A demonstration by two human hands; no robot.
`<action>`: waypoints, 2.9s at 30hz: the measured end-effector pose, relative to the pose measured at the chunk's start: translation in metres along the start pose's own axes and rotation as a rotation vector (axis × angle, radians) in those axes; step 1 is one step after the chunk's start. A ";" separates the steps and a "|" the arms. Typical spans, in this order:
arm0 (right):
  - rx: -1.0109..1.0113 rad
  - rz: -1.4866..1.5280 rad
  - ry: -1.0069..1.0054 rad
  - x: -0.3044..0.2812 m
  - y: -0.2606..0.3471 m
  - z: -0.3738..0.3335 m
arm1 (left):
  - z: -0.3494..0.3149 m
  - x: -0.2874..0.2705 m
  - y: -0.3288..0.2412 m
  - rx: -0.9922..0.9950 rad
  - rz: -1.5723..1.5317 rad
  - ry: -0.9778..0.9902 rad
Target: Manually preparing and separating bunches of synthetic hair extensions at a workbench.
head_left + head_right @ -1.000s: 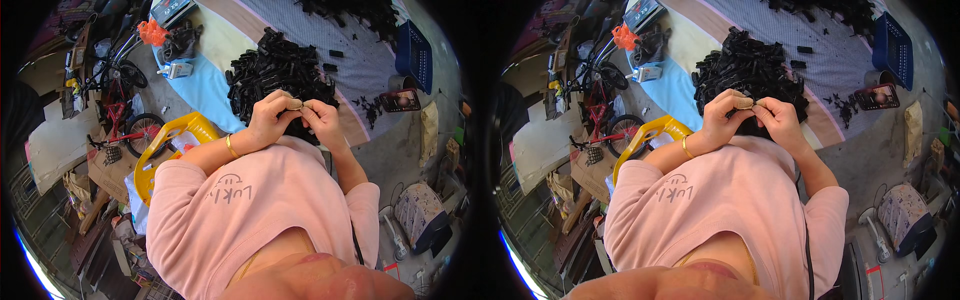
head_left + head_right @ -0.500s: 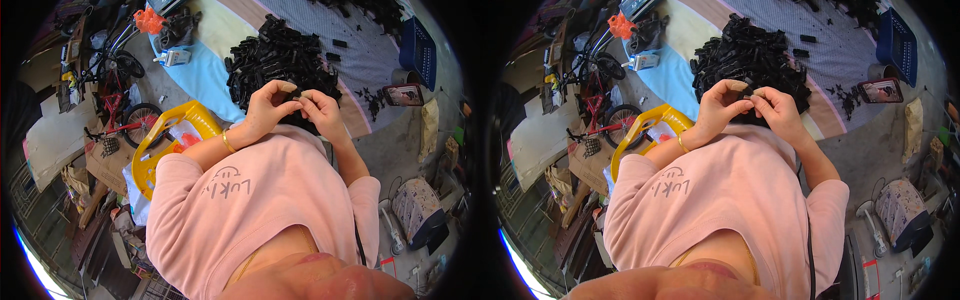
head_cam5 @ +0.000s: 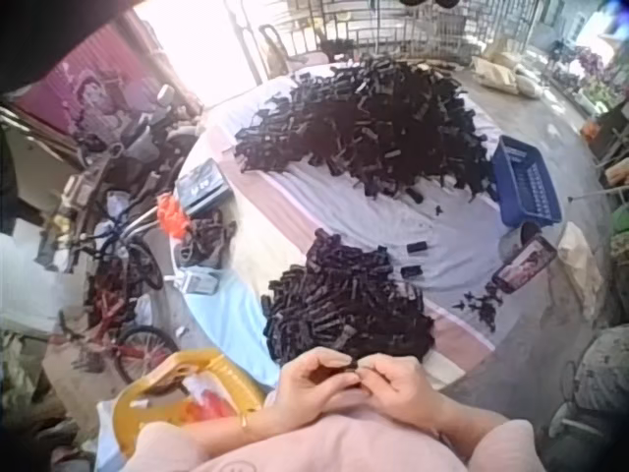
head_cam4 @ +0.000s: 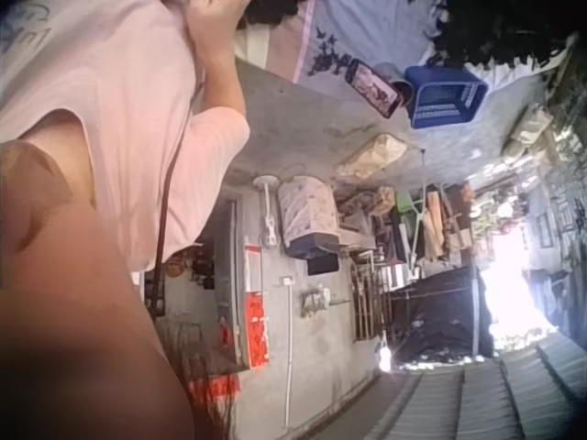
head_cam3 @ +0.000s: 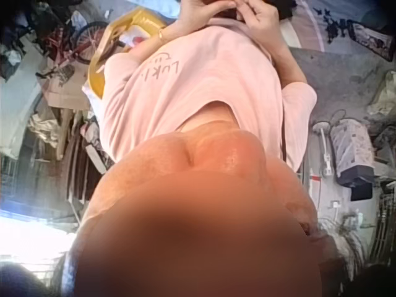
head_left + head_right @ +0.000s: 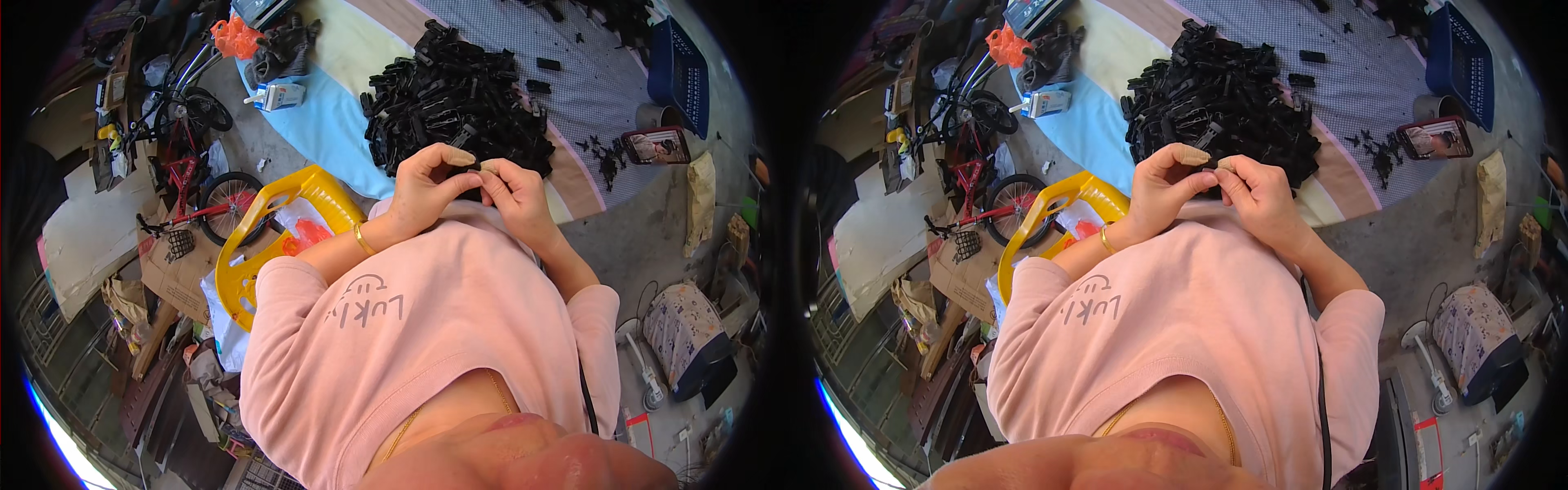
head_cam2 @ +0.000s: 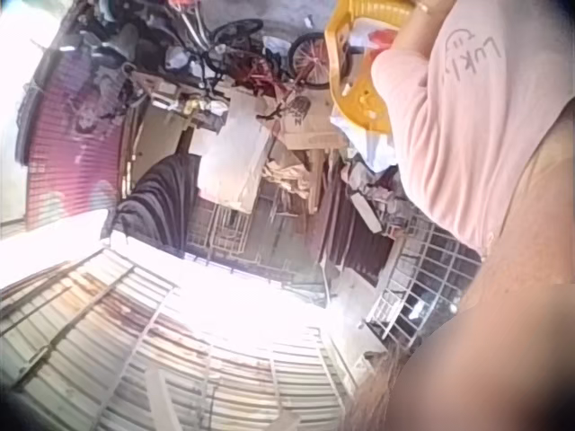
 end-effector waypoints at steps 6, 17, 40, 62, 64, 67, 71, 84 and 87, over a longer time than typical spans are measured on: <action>0.031 0.003 0.018 0.001 -0.005 -0.005 | -0.004 -0.001 -0.001 0.064 0.124 -0.037; 0.070 -0.060 0.139 0.004 -0.017 -0.005 | -0.007 -0.009 0.012 -0.057 0.112 0.014; -0.049 0.005 0.101 -0.007 0.017 0.053 | 0.018 -0.049 -0.013 -0.198 -0.405 -0.068; 0.043 -0.059 0.317 0.001 -0.001 0.063 | 0.015 -0.022 -0.051 0.431 0.639 -0.211; 0.025 -0.095 0.339 -0.019 -0.006 0.077 | 0.026 -0.025 -0.051 0.442 0.627 -0.162; -0.044 -0.450 0.028 -0.085 -0.023 0.121 | 0.046 -0.067 -0.037 0.258 0.451 -0.455; -0.053 -1.064 -0.355 -0.190 -0.090 0.178 | 0.074 -0.100 -0.019 0.164 0.706 -0.463; 0.068 -1.273 -0.228 -0.192 -0.118 0.206 | 0.079 -0.128 -0.005 0.076 0.527 -0.482; -0.247 -0.835 -0.133 -0.135 -0.070 0.178 | 0.083 -0.112 -0.027 0.097 0.019 -0.316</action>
Point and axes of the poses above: each hand's wrist, its own z-axis towards the middle knuckle, its own x-axis out of the palm, y = z × x, the point moved 6 cm from there along z, towards the middle knuckle, and after that the axes turned 8 degrees about -x, right-handed, at the moved point
